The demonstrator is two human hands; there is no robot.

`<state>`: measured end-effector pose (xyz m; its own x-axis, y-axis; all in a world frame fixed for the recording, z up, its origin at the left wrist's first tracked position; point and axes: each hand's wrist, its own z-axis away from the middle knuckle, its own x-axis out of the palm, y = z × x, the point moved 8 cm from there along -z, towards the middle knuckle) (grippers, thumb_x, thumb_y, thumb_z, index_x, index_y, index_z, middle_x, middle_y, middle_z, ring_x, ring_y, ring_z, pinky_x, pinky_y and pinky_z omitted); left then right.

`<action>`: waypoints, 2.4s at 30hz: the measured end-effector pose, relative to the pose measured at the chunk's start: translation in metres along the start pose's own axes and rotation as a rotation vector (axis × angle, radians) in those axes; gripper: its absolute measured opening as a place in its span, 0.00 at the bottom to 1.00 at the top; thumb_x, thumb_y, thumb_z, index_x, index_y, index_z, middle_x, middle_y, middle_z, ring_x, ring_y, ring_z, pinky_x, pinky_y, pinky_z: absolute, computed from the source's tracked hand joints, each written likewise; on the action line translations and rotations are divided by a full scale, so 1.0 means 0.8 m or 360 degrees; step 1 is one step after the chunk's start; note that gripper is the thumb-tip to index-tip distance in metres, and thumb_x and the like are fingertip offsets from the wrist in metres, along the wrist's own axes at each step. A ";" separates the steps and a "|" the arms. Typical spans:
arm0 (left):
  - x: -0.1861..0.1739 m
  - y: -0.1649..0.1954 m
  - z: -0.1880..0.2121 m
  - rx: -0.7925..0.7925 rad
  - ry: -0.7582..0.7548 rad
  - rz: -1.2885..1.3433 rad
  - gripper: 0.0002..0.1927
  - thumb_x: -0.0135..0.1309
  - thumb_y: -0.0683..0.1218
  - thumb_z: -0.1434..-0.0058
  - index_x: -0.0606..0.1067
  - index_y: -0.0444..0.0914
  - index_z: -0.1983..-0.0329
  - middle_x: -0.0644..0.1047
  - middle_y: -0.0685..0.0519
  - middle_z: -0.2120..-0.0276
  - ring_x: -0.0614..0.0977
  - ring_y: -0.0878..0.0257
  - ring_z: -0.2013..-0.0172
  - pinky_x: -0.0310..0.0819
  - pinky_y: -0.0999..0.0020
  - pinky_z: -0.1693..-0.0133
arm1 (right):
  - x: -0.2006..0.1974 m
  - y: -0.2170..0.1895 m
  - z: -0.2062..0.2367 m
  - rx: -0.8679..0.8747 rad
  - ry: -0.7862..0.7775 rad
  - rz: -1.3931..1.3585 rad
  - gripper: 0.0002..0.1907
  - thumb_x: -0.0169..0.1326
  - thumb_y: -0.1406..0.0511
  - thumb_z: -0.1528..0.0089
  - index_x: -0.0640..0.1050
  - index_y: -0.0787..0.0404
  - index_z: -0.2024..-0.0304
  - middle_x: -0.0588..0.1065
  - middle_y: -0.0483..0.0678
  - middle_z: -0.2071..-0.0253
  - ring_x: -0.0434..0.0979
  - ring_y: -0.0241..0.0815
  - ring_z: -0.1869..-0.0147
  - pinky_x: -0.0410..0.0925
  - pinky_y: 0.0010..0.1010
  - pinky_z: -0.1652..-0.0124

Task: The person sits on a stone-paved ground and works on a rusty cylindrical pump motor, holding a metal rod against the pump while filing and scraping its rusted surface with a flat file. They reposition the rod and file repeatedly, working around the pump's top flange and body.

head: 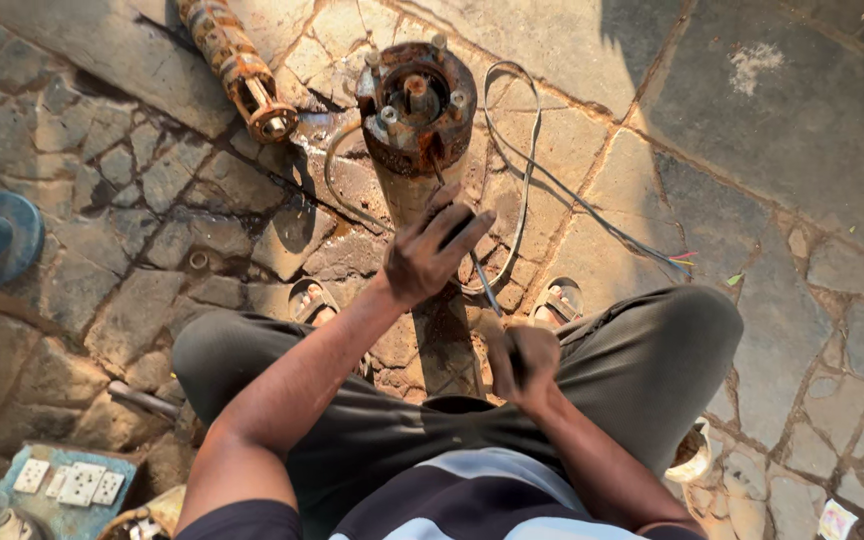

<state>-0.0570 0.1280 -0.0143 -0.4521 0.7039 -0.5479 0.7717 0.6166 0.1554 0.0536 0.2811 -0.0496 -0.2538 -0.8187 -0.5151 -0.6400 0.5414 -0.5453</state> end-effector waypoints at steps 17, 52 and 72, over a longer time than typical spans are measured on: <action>-0.007 -0.015 0.008 0.0020 0.0201 0.0150 0.14 0.57 0.37 0.32 0.76 0.41 0.44 0.79 0.52 0.58 0.82 0.55 0.48 0.81 0.61 0.48 | 0.015 0.002 -0.013 0.0224 -0.0223 -0.0131 0.09 0.59 0.68 0.42 0.71 0.59 0.73 0.68 0.49 0.79 0.69 0.48 0.79 0.60 0.37 0.76; -0.025 -0.035 0.006 -0.0196 0.0104 0.0352 0.03 0.53 0.34 0.32 0.70 0.31 0.61 0.79 0.44 0.53 0.82 0.46 0.46 0.85 0.60 0.51 | 0.031 -0.078 -0.086 0.0126 -0.0367 0.0067 0.15 0.63 0.65 0.42 0.72 0.61 0.79 0.66 0.51 0.83 0.66 0.47 0.82 0.59 0.39 0.78; -0.041 -0.038 0.008 -0.0581 -0.0316 0.0496 0.14 0.42 0.46 0.24 0.72 0.33 0.62 0.75 0.42 0.65 0.80 0.49 0.66 0.79 0.58 0.64 | 0.023 -0.064 -0.070 -0.0150 -0.0392 -0.0337 0.14 0.57 0.59 0.35 0.76 0.63 0.68 0.72 0.50 0.76 0.74 0.48 0.76 0.65 0.36 0.74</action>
<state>-0.0630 0.0839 -0.0060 -0.1051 0.8151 -0.5697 0.6338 0.4964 0.5933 0.0415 0.2276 0.0061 0.0675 -0.8343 -0.5472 -0.7268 0.3346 -0.5999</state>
